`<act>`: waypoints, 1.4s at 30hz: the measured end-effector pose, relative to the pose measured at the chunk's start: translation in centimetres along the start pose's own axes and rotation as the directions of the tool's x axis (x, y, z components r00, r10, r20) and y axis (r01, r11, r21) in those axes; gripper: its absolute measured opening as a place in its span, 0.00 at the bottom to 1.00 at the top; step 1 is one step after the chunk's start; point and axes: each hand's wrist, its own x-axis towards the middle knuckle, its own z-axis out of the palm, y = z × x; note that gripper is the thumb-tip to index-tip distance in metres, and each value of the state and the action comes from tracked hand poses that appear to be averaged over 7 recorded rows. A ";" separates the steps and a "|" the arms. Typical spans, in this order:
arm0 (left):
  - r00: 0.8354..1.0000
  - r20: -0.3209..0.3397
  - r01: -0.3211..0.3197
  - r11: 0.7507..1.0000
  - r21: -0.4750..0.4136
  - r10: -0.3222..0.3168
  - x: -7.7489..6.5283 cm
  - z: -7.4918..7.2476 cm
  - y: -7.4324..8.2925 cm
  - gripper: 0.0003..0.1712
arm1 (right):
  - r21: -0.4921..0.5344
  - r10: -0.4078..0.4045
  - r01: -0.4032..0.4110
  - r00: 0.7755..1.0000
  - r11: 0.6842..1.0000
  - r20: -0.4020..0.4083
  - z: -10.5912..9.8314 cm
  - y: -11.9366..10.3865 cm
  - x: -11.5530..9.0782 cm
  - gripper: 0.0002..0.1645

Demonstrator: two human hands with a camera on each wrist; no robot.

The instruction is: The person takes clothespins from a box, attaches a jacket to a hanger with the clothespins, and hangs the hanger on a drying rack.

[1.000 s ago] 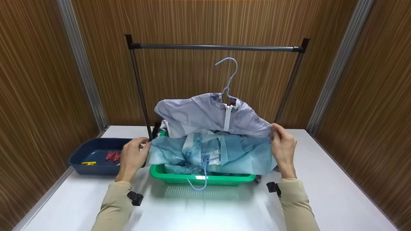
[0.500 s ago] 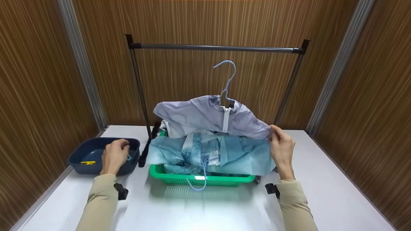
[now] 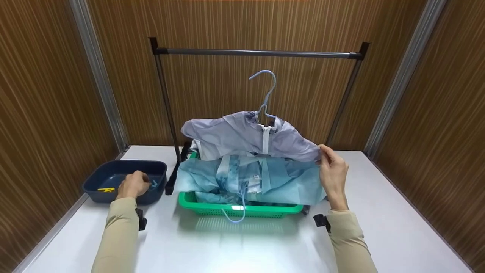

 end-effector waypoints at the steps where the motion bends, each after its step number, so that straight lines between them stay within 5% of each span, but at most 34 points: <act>1: 1.000 0.014 -0.002 1.000 0.001 0.002 0.2 0.1 0.1 0.18 | 0.001 0.000 0.000 1.000 1.000 0.000 0.0 -0.1 0.1 0.15; 20: 0.995 0.102 0.010 0.994 0.107 -0.021 1.7 0.2 1.0 0.23 | 0.009 0.008 -0.008 1.000 1.000 0.022 0.1 -0.3 0.2 0.15; 31: 0.986 0.092 0.132 0.989 0.070 -0.138 1.7 0.7 0.5 0.20 | 0.025 -0.016 0.015 1.000 1.000 0.018 0.5 -0.4 0.1 0.13; 42: 0.993 0.046 0.104 0.994 0.043 -0.106 1.8 0.8 0.4 0.17 | 0.014 -0.022 0.022 1.000 1.000 0.014 0.2 -0.3 -0.2 0.14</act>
